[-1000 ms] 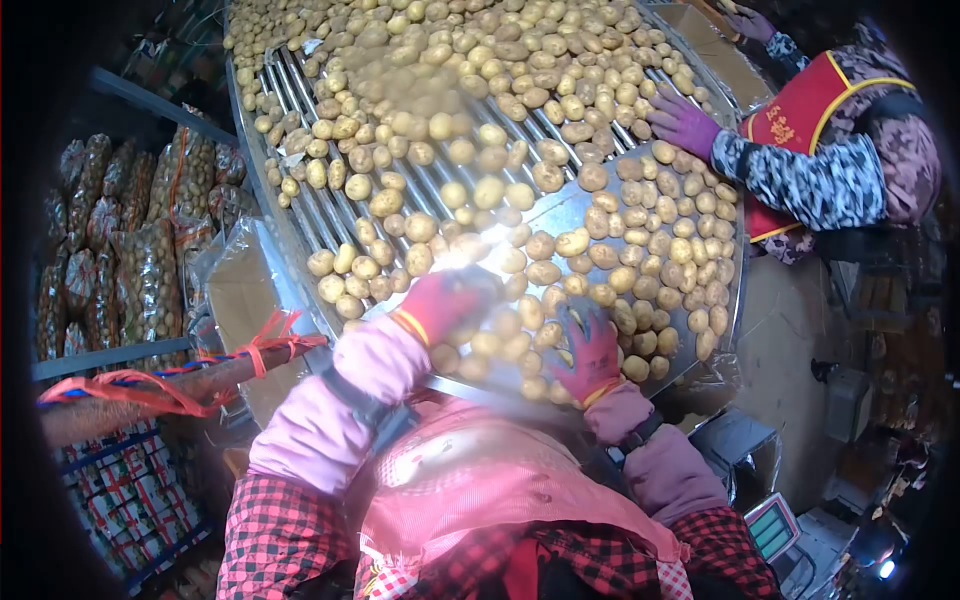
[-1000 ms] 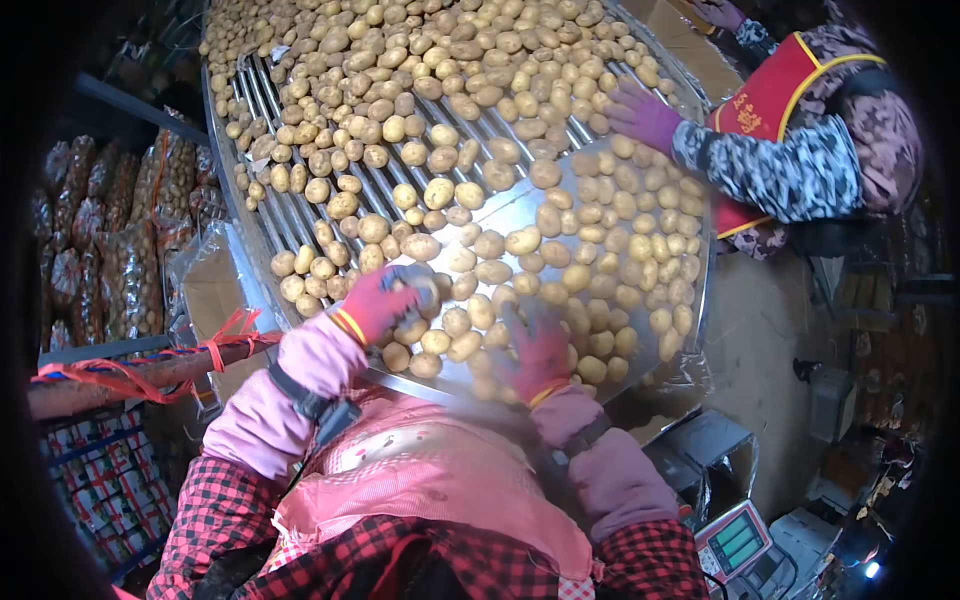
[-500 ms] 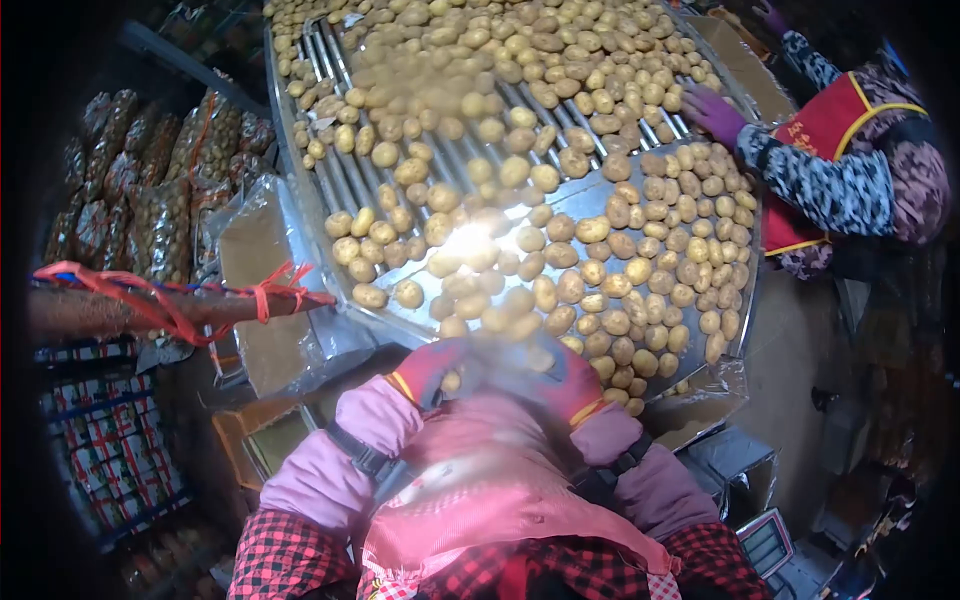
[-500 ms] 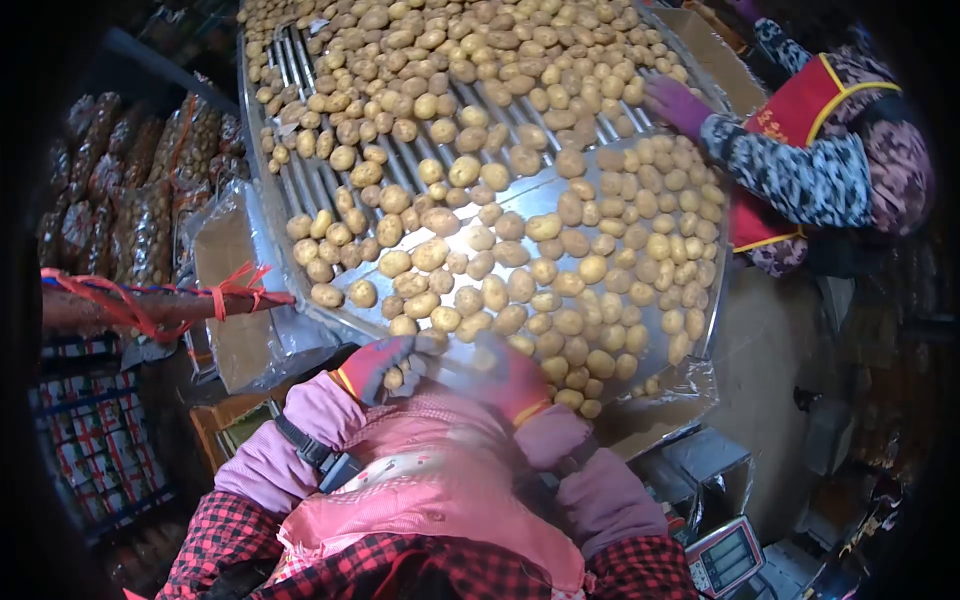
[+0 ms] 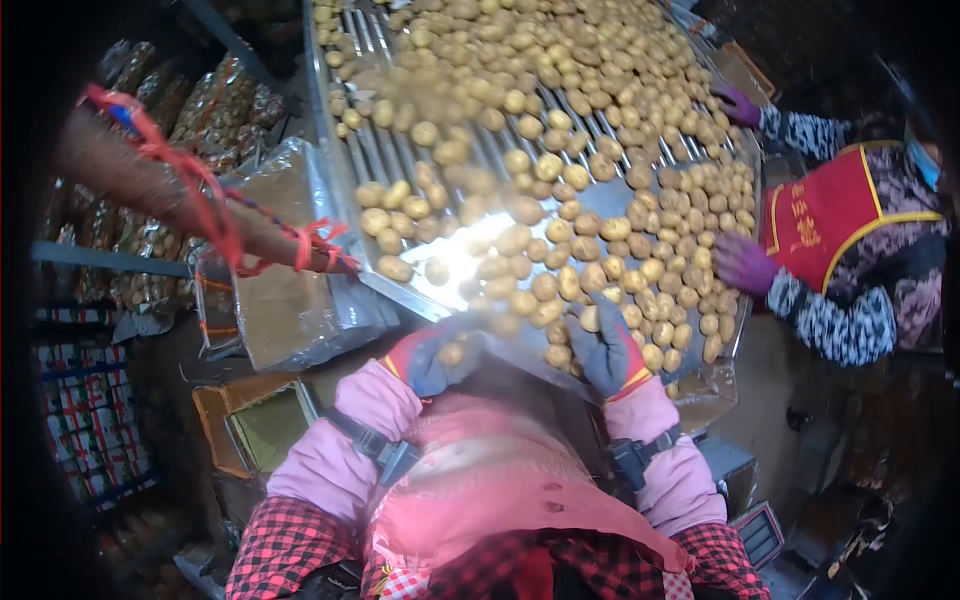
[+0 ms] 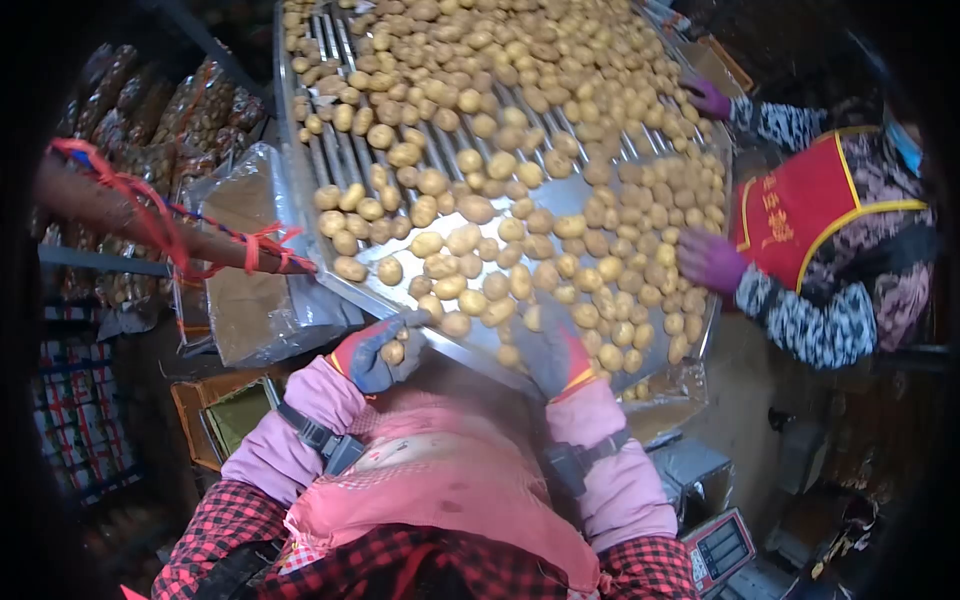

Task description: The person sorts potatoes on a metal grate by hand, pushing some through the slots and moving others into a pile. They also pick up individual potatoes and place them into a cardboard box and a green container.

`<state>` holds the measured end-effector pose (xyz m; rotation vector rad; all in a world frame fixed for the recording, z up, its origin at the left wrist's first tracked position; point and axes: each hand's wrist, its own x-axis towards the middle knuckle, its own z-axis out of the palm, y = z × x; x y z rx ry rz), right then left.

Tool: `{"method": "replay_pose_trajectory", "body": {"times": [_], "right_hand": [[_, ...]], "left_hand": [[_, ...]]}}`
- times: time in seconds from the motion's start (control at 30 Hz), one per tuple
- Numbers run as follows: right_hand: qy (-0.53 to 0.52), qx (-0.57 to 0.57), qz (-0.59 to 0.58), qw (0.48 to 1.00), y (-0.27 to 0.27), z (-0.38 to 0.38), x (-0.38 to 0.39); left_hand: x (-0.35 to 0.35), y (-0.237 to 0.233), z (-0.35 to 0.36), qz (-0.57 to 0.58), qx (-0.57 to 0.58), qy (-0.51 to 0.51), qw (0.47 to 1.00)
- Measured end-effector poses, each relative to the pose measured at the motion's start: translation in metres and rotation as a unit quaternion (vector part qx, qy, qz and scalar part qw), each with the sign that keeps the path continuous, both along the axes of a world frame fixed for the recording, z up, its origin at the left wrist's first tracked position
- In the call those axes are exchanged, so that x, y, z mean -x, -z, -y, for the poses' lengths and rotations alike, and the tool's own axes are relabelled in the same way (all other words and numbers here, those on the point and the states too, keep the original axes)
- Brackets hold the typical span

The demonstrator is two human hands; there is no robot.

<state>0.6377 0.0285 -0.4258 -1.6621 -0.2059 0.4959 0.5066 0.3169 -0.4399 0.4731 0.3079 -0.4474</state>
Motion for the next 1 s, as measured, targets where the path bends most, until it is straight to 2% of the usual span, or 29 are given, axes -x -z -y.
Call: {"method": "replay_pose_trajectory", "body": {"times": [0.03,0.07,0.13,0.23,0.3,0.33,0.37,0.4,0.43,0.5,0.53,0.57,0.6,0.63,0.67,0.7,0.73,0.77,0.8,0.83,0.87,0.9,0.93,1.0], "right_hand": [[-0.034,0.024,0.071,0.997,-0.009,-0.003,-0.004],[-0.061,-0.045,-0.051,0.996,-0.029,-0.011,-0.009],[-0.153,-0.099,-0.006,0.983,-0.061,-0.052,0.007],[-0.355,-0.178,-0.026,0.917,-0.081,-0.127,0.032],[-0.450,-0.167,-0.147,0.865,-0.048,-0.168,0.061],[-0.453,-0.123,-0.277,0.838,-0.012,-0.188,0.078],[-0.471,-0.087,-0.286,0.830,-0.002,-0.211,0.087],[-0.522,-0.062,-0.114,0.843,-0.033,-0.242,0.091],[-0.552,-0.039,0.059,0.831,-0.065,-0.273,0.095],[-0.481,-0.159,-0.150,0.849,-0.080,-0.340,0.105],[-0.318,-0.270,-0.500,0.758,-0.082,-0.373,0.108],[-0.292,-0.266,-0.490,0.777,-0.092,-0.389,0.112],[-0.265,-0.262,-0.478,0.795,-0.108,-0.401,0.115],[-0.436,-0.283,-0.097,0.849,-0.081,-0.403,0.112],[-0.389,-0.295,0.289,0.823,-0.055,-0.405,0.110],[-0.392,-0.293,0.256,0.834,-0.056,-0.396,0.109],[-0.439,-0.304,0.042,0.844,-0.057,-0.377,0.110],[-0.431,-0.313,-0.256,0.807,-0.059,-0.346,0.104],[-0.406,-0.303,-0.381,0.773,-0.054,-0.311,0.099],[-0.373,-0.271,-0.417,0.783,-0.046,-0.279,0.094],[-0.326,-0.225,-0.437,0.808,-0.035,-0.244,0.090],[-0.246,-0.109,-0.440,0.857,-0.016,-0.214,0.089],[-0.224,-0.111,-0.389,0.887,-0.019,-0.198,0.087],[-0.181,-0.108,-0.280,0.937,-0.031,-0.185,0.082]], "left_hand": [[0.007,0.013,-0.012,0.047,0.006,0.021,0.999],[0.005,-0.030,-0.007,-0.144,-0.044,-0.048,0.987],[0.030,-0.026,-0.033,-0.055,-0.119,0.000,0.991],[0.084,-0.018,-0.076,-0.026,-0.134,-0.035,0.990],[0.134,-0.006,-0.093,-0.064,-0.039,-0.156,0.985],[0.158,-0.009,-0.102,0.034,-0.208,-0.174,0.962],[0.182,-0.012,-0.112,0.100,-0.381,-0.202,0.896],[0.212,0.004,-0.123,0.021,-0.185,-0.289,0.939],[0.241,0.018,-0.134,-0.056,0.023,-0.358,0.932],[0.291,0.031,-0.147,-0.077,-0.060,-0.447,0.889],[0.314,0.054,-0.151,-0.070,-0.215,-0.457,0.860],[0.337,0.077,-0.156,-0.086,-0.367,-0.458,0.805],[0.360,0.091,-0.169,-0.107,-0.216,-0.513,0.824],[0.382,0.106,-0.179,-0.125,-0.058,-0.552,0.823],[0.407,0.132,-0.181,-0.146,-0.302,-0.501,0.798],[0.432,0.163,-0.177,-0.157,-0.526,-0.420,0.723],[0.434,0.164,-0.179,-0.180,-0.520,-0.422,0.720],[0.436,0.163,-0.182,-0.202,-0.514,-0.424,0.718],[0.427,0.133,-0.189,-0.239,-0.274,-0.497,0.788],[0.411,0.121,-0.188,-0.235,-0.224,-0.493,0.807],[0.391,0.112,-0.182,-0.195,-0.285,-0.433,0.833],[0.364,0.099,-0.179,-0.126,-0.403,-0.341,0.840],[0.331,0.081,-0.176,-0.050,-0.478,-0.258,0.838],[0.242,0.021,-0.165,0.069,-0.435,-0.107,0.891]]}}
